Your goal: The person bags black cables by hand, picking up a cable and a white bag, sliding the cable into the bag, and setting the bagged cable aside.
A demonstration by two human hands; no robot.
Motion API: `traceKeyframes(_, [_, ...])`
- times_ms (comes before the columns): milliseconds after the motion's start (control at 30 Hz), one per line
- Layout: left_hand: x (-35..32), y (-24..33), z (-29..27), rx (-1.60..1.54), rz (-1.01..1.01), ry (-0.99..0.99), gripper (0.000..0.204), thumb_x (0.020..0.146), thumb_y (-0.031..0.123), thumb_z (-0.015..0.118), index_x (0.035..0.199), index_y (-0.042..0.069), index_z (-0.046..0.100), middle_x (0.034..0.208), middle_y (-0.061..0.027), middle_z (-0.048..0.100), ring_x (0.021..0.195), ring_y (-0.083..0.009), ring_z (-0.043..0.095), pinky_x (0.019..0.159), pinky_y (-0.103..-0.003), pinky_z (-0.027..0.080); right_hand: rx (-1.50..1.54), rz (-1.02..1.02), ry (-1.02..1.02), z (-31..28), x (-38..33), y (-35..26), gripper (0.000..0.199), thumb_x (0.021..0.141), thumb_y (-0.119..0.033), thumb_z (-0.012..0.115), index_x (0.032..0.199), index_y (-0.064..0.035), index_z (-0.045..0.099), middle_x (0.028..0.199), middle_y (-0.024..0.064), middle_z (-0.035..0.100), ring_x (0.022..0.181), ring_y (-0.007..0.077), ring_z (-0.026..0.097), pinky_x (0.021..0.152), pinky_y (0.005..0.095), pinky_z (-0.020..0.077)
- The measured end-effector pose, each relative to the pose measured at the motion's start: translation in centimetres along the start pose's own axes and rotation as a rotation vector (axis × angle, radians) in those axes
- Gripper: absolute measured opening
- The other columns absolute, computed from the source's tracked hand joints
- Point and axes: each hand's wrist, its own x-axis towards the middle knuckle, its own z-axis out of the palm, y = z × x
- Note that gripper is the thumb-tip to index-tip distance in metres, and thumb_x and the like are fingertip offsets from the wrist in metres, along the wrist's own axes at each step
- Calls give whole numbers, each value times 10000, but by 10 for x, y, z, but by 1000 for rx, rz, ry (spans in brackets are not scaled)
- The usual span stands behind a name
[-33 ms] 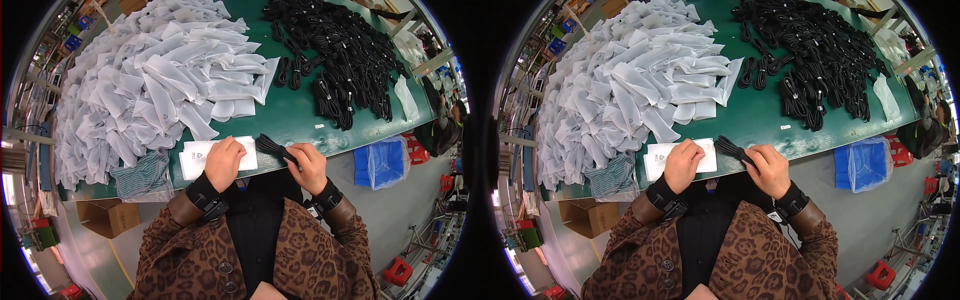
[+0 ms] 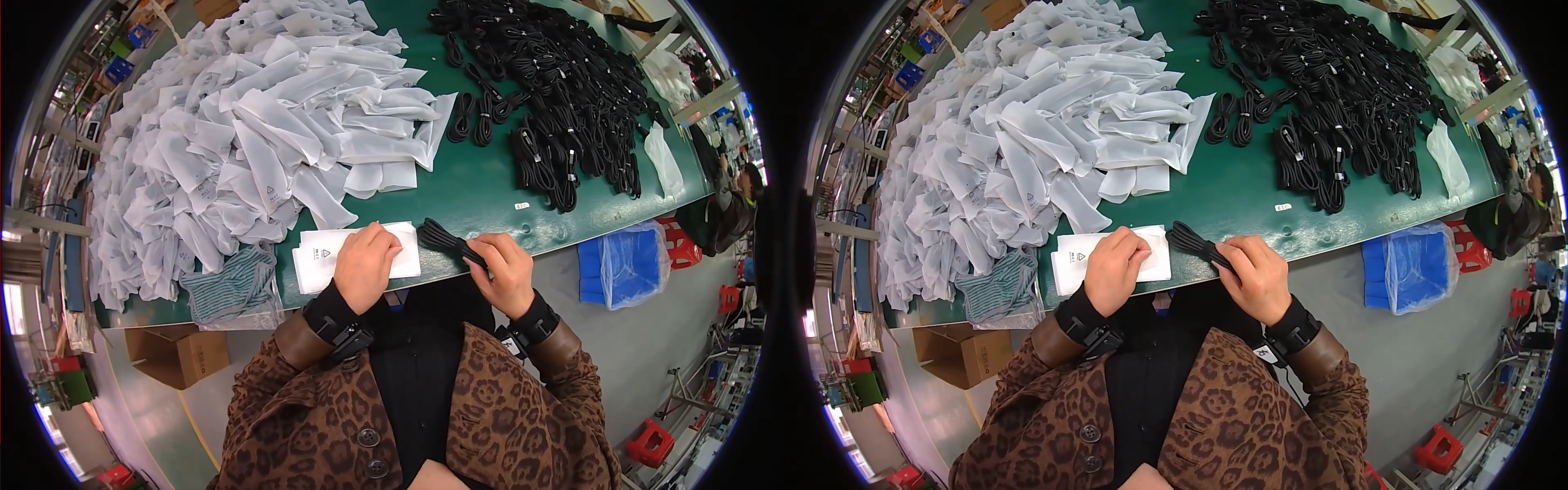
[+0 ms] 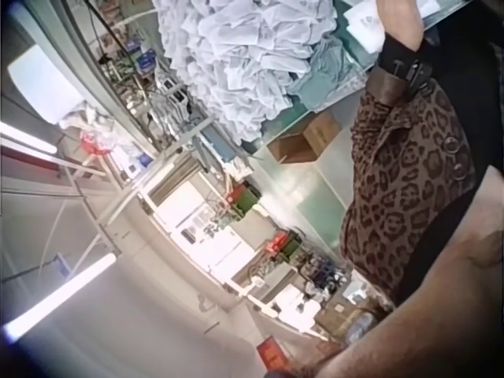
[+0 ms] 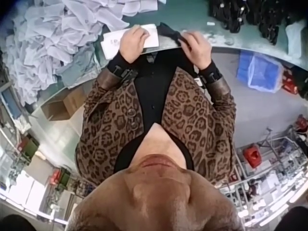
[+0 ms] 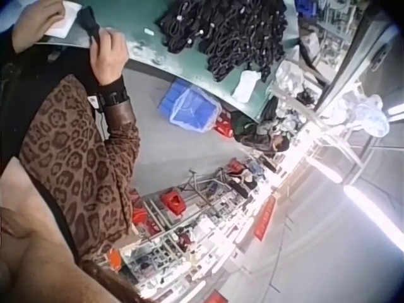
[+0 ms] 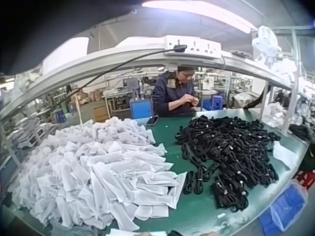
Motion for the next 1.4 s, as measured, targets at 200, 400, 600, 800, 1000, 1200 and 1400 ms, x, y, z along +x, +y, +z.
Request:
traceKeyframes(200, [5,10,-7,-137,-153,-15,57,845,32,632,854,41,577,823,-102,558,759,-306,568,702,-388,428,23,-54,22,-3,3,-2,359,685,10,766,1025,-20,651,942,107,643,778,285,641,634,354,515])
traceKeyframes(400, [7,11,-7,-353,-278,35,60,842,3,619,888,25,588,874,-123,596,791,-305,578,770,-376,455,-40,-149,-95,-7,8,-4,418,651,-3,756,1054,-22,646,977,94,638,772,274,616,628,358,509])
traceKeyframes(600, [10,14,-12,-224,42,61,87,813,-18,626,884,6,581,948,-114,620,860,-307,568,796,-368,461,-82,-281,-133,-12,15,-8,407,664,-5,756,1056,-31,647,938,94,635,748,278,603,611,348,496])
traceKeyframes(800, [19,20,-26,-146,172,-32,137,778,-61,639,872,6,564,1019,-123,633,929,-325,561,815,-378,461,616,500,-269,13,12,3,196,861,-60,677,1043,0,639,838,76,660,627,163,544,585,280,471])
traceKeyframes(1000, [28,17,-31,-155,166,-38,151,768,-62,651,866,12,563,1040,-114,616,934,-322,550,823,-371,452,1229,1221,-476,3,26,9,170,942,-149,624,1015,4,637,788,41,686,529,71,487,508,230,402])
traceKeyframes(1200, [33,14,-32,-157,166,-33,157,761,-56,657,865,22,568,1049,-114,592,943,-313,542,825,-375,449,1093,939,-362,13,22,-2,172,953,-167,615,968,5,610,797,59,685,507,60,441,478,227,374])
traceKeyframes(1400, [34,12,-40,-160,115,-5,171,746,-62,662,866,31,583,1056,-114,578,963,-307,539,842,-379,443,338,74,-62,5,34,-11,176,968,-173,589,946,2,592,803,94,680,502,80,453,480,221,375])
